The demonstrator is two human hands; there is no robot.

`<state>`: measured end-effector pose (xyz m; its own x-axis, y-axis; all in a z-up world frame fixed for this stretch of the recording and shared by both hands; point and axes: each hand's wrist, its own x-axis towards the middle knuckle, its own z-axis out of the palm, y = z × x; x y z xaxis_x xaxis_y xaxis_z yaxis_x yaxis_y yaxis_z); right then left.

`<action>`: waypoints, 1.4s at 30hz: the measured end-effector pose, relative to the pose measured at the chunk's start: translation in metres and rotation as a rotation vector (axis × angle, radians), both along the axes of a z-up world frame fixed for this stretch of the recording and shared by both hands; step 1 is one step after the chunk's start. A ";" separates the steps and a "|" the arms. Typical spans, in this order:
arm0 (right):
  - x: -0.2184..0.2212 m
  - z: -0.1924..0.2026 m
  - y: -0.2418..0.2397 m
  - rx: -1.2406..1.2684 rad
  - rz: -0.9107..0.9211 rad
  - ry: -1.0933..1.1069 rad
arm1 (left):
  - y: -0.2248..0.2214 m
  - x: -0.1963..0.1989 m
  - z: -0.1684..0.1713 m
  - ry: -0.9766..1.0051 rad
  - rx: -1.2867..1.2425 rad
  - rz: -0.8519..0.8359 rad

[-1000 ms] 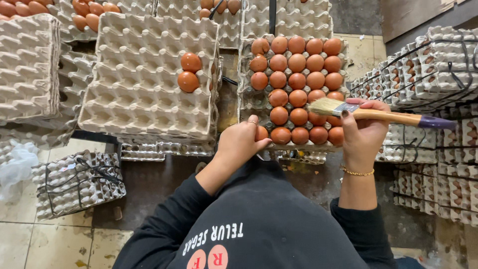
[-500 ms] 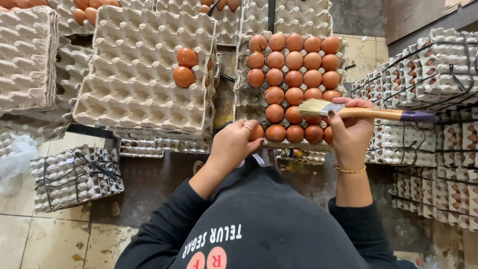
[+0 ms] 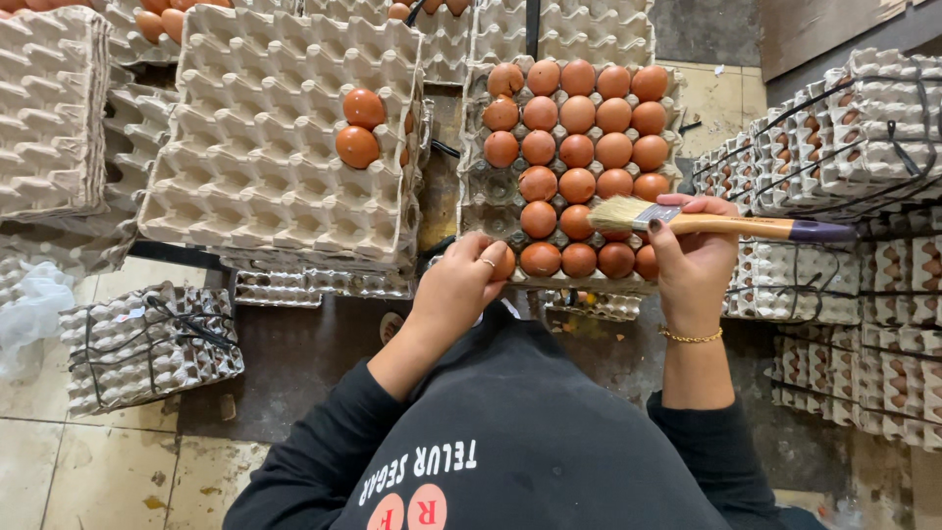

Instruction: The person brushes brown eggs with a wide paintbrush while they are in cardboard trays, moving between different stacks of trays and occasionally handling individual eggs.

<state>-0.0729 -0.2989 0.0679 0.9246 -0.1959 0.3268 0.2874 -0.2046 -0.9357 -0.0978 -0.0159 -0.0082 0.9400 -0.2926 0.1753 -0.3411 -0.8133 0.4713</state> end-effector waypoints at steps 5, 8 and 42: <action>0.000 -0.007 -0.011 0.041 0.001 -0.006 | 0.008 0.009 -0.024 -0.112 -0.124 0.025; 0.002 0.004 -0.009 0.012 -0.001 0.004 | 0.017 0.019 0.002 0.059 -0.399 0.050; 0.066 -0.007 0.068 0.422 0.262 0.282 | 0.002 0.058 0.039 0.166 -1.203 -0.187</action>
